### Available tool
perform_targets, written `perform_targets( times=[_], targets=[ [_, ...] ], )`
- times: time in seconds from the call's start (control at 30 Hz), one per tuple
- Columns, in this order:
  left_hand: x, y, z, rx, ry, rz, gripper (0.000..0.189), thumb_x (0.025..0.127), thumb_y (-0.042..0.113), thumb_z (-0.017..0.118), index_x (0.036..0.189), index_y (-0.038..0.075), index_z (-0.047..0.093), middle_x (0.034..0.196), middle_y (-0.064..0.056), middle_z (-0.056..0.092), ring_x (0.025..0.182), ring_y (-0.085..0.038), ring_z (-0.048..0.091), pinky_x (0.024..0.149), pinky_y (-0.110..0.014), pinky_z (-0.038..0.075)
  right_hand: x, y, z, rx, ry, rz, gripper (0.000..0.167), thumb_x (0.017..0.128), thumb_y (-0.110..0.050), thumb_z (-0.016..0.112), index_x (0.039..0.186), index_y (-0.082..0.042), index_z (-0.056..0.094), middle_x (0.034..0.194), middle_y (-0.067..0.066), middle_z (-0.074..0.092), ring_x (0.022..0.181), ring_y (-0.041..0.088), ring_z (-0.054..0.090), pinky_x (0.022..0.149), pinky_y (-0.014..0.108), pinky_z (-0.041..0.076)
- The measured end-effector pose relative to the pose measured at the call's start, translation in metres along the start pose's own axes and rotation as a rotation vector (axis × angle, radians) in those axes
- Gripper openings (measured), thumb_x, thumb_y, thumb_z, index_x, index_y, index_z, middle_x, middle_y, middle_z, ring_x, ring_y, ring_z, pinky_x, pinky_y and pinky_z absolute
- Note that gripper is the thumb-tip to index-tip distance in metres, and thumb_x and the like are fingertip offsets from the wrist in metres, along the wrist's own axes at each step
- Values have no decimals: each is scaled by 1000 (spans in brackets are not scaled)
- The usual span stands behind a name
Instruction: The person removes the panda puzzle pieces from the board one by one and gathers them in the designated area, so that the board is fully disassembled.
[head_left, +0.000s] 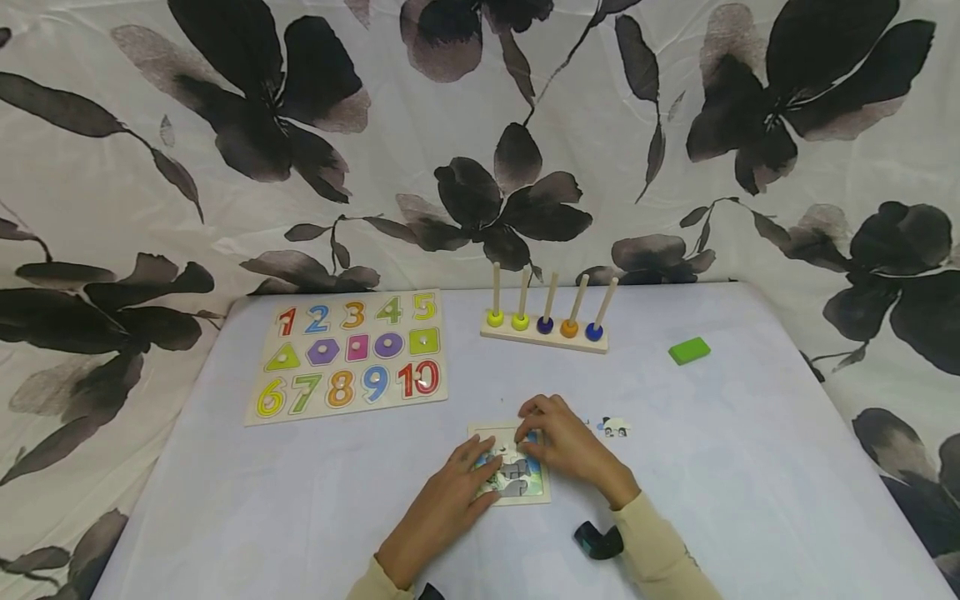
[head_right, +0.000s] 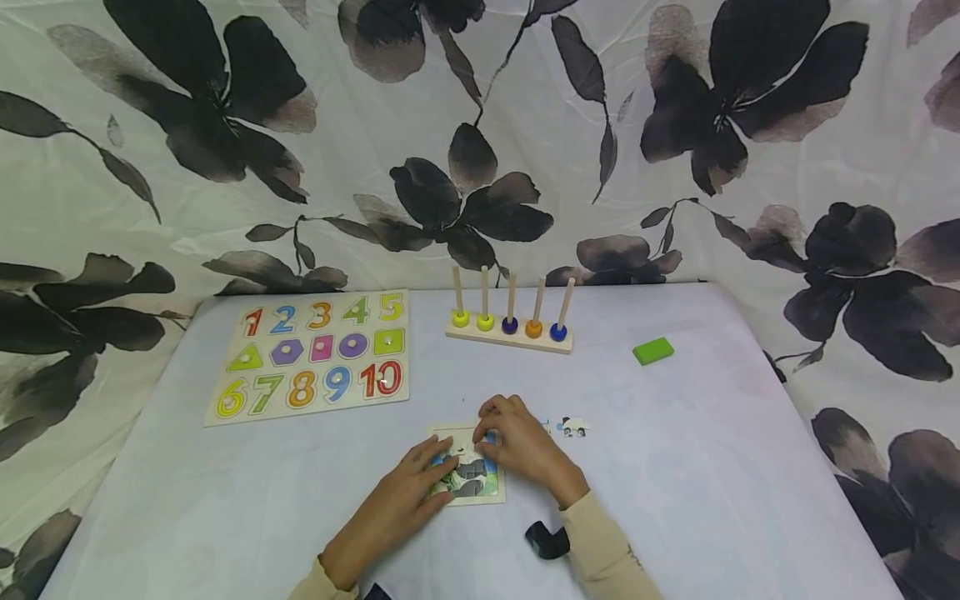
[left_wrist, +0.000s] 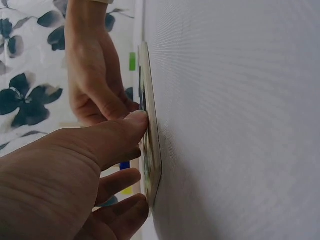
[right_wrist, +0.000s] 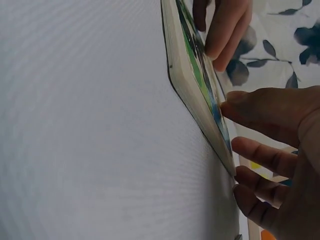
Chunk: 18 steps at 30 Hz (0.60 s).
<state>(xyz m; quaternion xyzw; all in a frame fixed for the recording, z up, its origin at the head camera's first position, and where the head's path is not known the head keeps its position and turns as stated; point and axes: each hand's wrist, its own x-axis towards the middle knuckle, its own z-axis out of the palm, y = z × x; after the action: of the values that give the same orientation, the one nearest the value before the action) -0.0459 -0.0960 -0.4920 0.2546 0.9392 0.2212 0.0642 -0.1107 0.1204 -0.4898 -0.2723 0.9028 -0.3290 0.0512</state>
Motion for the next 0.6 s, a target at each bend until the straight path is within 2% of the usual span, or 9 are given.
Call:
perform_targets(
  times=[0.17,0.6],
  targets=[
    [0,0,0,4,1,3,46,88,29,69,129,9,62,146,-10,45,137,-33,35,99,-46,46,0,-1,0,8,5,1,4,82,-14,75,86,-16,74,114,4,60,105,20,50,91,43,47],
    [0,-1,1,13,13,11,44,89,29,68,129,11,62,143,-9,48,137,-33,35,98,-45,46,-2,2,-5,-18,8,-27,8,85,-14,72,90,-20,74,94,-10,64,93,11,51,83,37,46]
  ],
)
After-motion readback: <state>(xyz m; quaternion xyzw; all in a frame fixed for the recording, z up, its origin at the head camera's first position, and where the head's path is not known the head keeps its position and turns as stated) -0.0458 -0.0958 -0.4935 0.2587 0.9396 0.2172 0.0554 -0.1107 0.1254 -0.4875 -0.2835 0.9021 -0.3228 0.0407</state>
